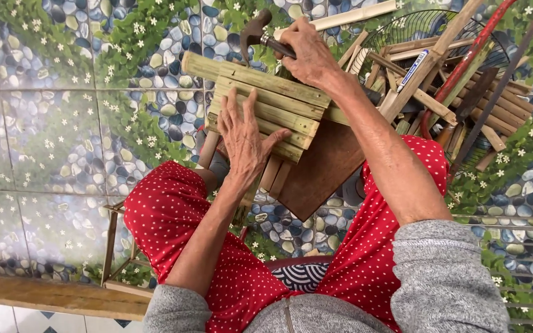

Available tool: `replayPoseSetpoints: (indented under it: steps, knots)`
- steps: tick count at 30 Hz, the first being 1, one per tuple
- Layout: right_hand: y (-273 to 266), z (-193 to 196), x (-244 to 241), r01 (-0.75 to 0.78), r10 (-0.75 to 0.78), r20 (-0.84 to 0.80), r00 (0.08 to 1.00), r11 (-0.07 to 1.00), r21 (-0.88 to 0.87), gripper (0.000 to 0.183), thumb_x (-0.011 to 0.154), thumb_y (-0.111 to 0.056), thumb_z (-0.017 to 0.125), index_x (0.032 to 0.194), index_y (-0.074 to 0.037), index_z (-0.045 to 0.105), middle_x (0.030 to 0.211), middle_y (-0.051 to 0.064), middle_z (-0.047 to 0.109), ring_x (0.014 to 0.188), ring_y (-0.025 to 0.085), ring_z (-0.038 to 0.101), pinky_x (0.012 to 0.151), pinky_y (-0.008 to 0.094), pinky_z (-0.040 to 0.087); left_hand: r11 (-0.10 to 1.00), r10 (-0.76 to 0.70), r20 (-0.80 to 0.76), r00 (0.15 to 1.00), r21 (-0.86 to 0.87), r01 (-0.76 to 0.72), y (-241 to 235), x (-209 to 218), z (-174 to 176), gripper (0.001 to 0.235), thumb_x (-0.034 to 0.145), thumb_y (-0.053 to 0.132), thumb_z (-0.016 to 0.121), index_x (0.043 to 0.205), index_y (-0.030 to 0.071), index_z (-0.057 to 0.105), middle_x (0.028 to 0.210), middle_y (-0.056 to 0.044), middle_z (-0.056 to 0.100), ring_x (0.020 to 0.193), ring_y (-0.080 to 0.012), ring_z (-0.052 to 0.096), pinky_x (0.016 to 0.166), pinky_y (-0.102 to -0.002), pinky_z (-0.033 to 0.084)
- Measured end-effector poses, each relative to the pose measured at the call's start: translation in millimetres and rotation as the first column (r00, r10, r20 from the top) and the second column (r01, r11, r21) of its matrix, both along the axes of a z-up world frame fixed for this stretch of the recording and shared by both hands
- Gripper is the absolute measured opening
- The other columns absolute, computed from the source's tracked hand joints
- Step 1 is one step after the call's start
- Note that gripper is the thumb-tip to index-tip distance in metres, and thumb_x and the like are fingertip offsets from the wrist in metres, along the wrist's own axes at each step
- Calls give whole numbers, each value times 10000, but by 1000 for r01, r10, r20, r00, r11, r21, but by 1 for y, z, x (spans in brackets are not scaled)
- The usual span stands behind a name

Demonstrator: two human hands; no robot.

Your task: The person sits cross-legged and assembles a small bamboo structure by aligning bamboo slats on a wooden base and hammering nails to secure them. They repeatedly adjust the slats, hammer nails, and add more bamboo pieces to build the frame.

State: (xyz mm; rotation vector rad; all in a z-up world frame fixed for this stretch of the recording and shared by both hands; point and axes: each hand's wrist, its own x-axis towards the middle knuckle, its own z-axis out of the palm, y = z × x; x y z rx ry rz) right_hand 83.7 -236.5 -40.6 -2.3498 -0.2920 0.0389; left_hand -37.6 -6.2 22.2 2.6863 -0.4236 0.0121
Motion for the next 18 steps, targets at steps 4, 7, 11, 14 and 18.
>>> replayPoseSetpoints:
  steps: [4,7,11,14,18]
  knots:
    - [-15,15,-18,14,-18,-59,998,998,-58,78,972,-63,690,1043,-61,657,1049,95,425,1011,263,502,874,427,549,996,-73,11,997,-53,73,-7,-9,5,976,893,808,580,1620,208,329,1687,-178,262,1583,-450,226,1215,-613,275]
    - [-29,33,-42,85,-108,-232,967,990,-108,18,1023,-98,606,1006,-93,603,1014,89,411,1023,259,475,865,445,504,989,-147,-5,989,-17,147,-14,-14,4,1035,828,665,849,1602,186,356,1680,-171,247,1573,-486,193,1262,-648,190]
    - [-58,59,-75,120,-176,-332,927,976,-183,99,1050,-55,583,955,-82,584,924,81,561,817,227,546,763,428,524,960,-280,22,960,26,279,-17,-17,7,1051,878,655,879,1641,214,307,1722,-156,160,1604,-459,77,1287,-672,142]
    - [-69,75,-85,163,-199,-382,902,979,-126,64,1045,-16,615,1095,-18,655,952,100,642,722,200,608,621,347,552,940,-323,17,946,120,319,-21,-18,10,1063,876,679,897,1631,203,320,1712,-168,134,1582,-477,70,1256,-709,146]
    - [-73,71,-88,162,-206,-372,905,976,-145,113,1037,-7,626,1140,-27,669,969,94,678,754,188,630,681,356,562,936,-340,23,940,104,336,-21,-18,16,1041,868,646,916,1617,195,351,1699,-172,160,1571,-483,83,1248,-712,136]
